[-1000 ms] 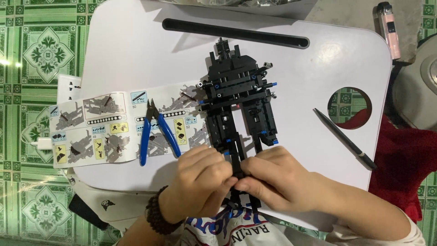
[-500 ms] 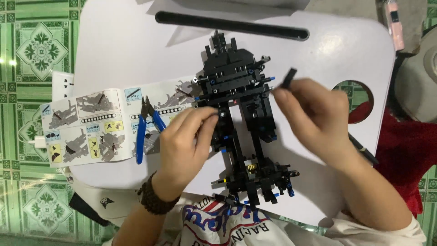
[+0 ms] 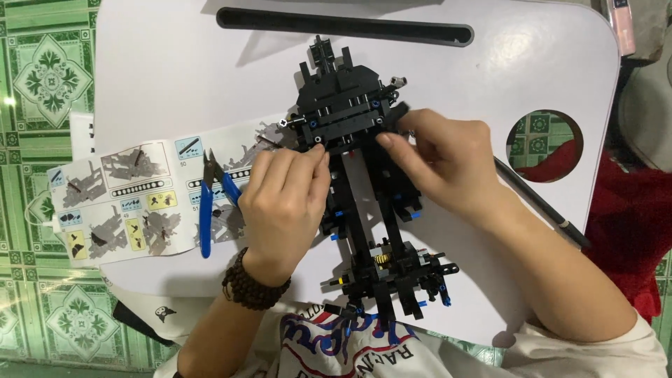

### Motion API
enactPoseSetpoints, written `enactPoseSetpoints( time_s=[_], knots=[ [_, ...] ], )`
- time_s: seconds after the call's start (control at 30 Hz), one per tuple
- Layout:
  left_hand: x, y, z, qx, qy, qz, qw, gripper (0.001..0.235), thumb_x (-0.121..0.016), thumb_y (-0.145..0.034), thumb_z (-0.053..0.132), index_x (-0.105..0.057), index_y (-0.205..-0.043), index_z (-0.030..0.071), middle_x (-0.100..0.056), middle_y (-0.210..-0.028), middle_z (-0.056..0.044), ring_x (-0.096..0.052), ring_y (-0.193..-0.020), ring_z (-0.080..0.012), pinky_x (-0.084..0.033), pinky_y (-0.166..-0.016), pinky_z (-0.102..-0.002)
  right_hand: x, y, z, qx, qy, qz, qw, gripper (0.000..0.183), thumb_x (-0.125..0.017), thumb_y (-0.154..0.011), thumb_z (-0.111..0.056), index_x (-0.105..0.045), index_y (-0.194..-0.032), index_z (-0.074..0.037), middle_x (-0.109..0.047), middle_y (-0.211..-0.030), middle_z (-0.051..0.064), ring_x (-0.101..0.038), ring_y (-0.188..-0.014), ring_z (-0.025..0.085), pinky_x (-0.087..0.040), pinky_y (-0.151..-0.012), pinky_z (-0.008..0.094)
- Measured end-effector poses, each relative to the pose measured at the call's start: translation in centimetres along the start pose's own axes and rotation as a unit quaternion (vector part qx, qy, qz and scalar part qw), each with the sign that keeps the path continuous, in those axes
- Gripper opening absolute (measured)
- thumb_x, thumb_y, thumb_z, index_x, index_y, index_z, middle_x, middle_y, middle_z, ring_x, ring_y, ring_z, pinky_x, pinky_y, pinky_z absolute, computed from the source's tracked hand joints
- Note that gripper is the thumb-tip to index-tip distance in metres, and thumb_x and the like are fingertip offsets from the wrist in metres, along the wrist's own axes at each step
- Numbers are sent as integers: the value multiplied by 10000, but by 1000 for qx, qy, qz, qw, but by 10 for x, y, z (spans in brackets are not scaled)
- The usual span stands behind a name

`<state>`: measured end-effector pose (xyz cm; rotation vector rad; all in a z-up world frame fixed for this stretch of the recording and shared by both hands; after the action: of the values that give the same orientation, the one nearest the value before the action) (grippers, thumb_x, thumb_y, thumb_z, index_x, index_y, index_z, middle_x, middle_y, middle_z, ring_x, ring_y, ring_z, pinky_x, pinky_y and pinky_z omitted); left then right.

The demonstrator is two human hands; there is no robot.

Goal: The person assembles a black mechanical model using small plastic parts and an instruction manual. They consult the manual, pick parts, and attach them to the growing structure on a white table.

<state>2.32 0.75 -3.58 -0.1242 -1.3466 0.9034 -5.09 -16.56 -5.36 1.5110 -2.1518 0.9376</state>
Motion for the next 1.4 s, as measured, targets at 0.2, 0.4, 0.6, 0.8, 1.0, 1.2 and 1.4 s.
enactPoseSetpoints(
  time_s=[0.2, 0.4, 0.6, 0.8, 1.0, 1.2, 1.4],
  knots=[
    [-1, 0, 1, -24, -21, 0, 999, 76, -707, -867, -30, -649, -819, -21, -576, -691, -88, -505, -643, -215, -458, -589, -294, -20, -3, 1, 142, 92, 35, 985, 88, -651, -952, -58, -571, -959, -23, -428, -570, 35, -375, -469, 176, -296, -436, 292],
    [2, -5, -4, 15, 36, -39, 998, 104, -693, -883, -6, -622, -808, 1, -582, -725, -72, -499, -674, -220, -431, -616, -300, -27, -5, 4, 150, 113, 42, 981, 108, -658, -955, -74, -609, -1045, -40, -522, -600, 24, -457, -491, 173, -346, -439, 299],
    [4, -10, -11, 90, 80, -82, 989, 133, -718, -863, 76, -611, -926, 30, -559, -843, -80, -476, -811, -256, -416, -712, -337, -28, -5, 9, 122, 72, 21, 990, 127, -672, -948, -56, -606, -1057, -50, -443, -562, 35, -368, -470, 178, -276, -434, 294],
    [3, -14, -18, 154, 58, -110, 980, 442, -797, -795, 189, -590, -1175, 100, -388, -1216, -159, -359, -1145, -330, -360, -976, -488, -28, -5, 10, 123, 57, 14, 991, 148, -676, -948, -35, -605, -1077, -37, -442, -577, 33, -363, -484, 174, -279, -445, 292],
    [4, -20, -18, 158, 142, -145, 966, 189, -706, -837, 114, -620, -1001, 71, -459, -1195, -131, -398, -1134, -324, -373, -957, -441, -27, -4, 12, 129, 40, 11, 991, 154, -667, -947, -17, -602, -1087, -14, -445, -591, 41, -354, -496, 176, -279, -454, 286],
    [1, -26, -23, 194, 156, -180, 952, 172, -709, -812, 136, -605, -940, 85, -418, -1108, -112, -386, -1053, -296, -351, -897, -397, -28, -4, 14, 131, 35, 12, 991, 158, -675, -947, -6, -604, -1087, -19, -442, -588, 43, -342, -489, 180, -271, -449, 284],
    [2, -32, -25, 186, 160, -197, 949, 152, -717, -806, 125, -618, -917, 89, -448, -1053, -84, -432, -992, -274, -389, -817, -385, -27, -4, 13, 128, 34, 9, 991, 163, -689, -945, -8, -605, -1085, -17, -455, -594, 42, -352, -487, 172, -277, -447, 280]
  ],
)
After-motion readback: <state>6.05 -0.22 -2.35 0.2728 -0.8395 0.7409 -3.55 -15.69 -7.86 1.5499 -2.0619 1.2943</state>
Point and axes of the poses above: each hand's wrist, its own y-axis away from the middle knuckle, its own x-axis out of the back of the hand, z = x × y, the point moved 3 cm from there along -y, towards the middle knuckle
